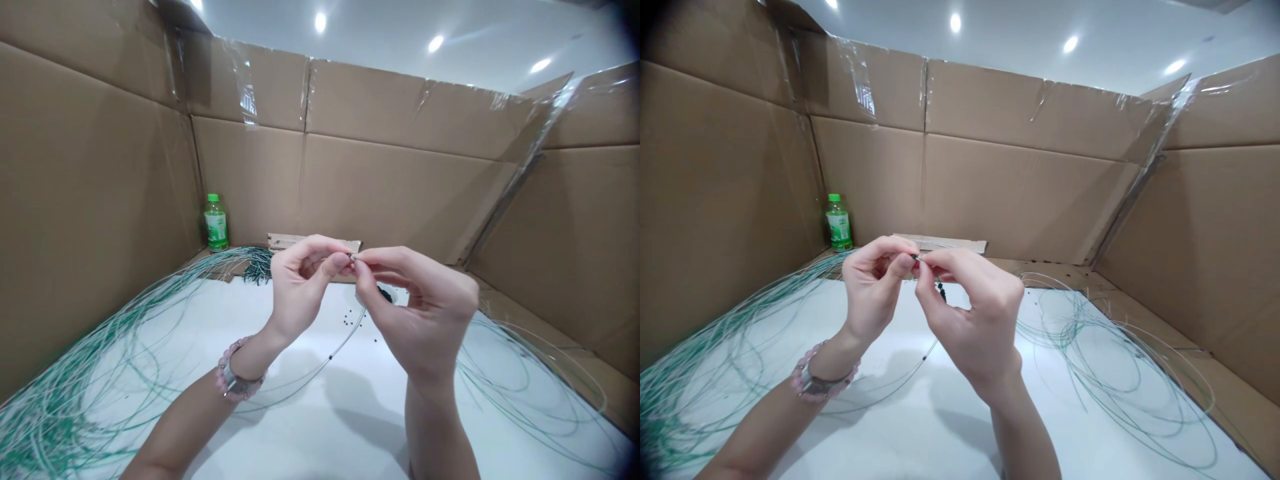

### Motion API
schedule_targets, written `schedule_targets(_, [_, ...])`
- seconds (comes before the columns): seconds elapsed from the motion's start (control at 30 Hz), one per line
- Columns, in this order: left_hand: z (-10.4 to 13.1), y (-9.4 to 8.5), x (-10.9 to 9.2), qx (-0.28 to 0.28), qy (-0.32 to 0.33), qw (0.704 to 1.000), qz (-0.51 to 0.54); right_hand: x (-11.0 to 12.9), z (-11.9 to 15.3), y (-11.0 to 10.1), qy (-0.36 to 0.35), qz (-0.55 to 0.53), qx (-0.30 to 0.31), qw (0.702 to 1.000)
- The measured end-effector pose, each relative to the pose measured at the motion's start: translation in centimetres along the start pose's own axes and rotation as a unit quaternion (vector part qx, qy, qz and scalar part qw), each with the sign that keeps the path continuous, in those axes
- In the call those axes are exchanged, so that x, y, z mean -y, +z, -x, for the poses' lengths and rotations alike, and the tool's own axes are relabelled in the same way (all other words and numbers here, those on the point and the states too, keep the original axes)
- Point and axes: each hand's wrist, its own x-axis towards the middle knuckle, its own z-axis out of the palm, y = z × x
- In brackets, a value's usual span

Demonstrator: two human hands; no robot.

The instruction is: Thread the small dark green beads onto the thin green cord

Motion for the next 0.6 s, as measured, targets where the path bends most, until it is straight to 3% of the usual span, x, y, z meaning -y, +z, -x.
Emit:
schedule_targets(0.4, [-0.2,0.0,-0.4,0.008,0.014,0.997,-0.081,0.3,-0.2,-0.7,-0.013,0.056,0.043,0.997])
schedule_targets(0.6, [-0.6,-1.1,-0.5,0.07,0.094,0.977,-0.18,0.1,-0.4,-1.3,-0.048,0.101,0.07,0.991])
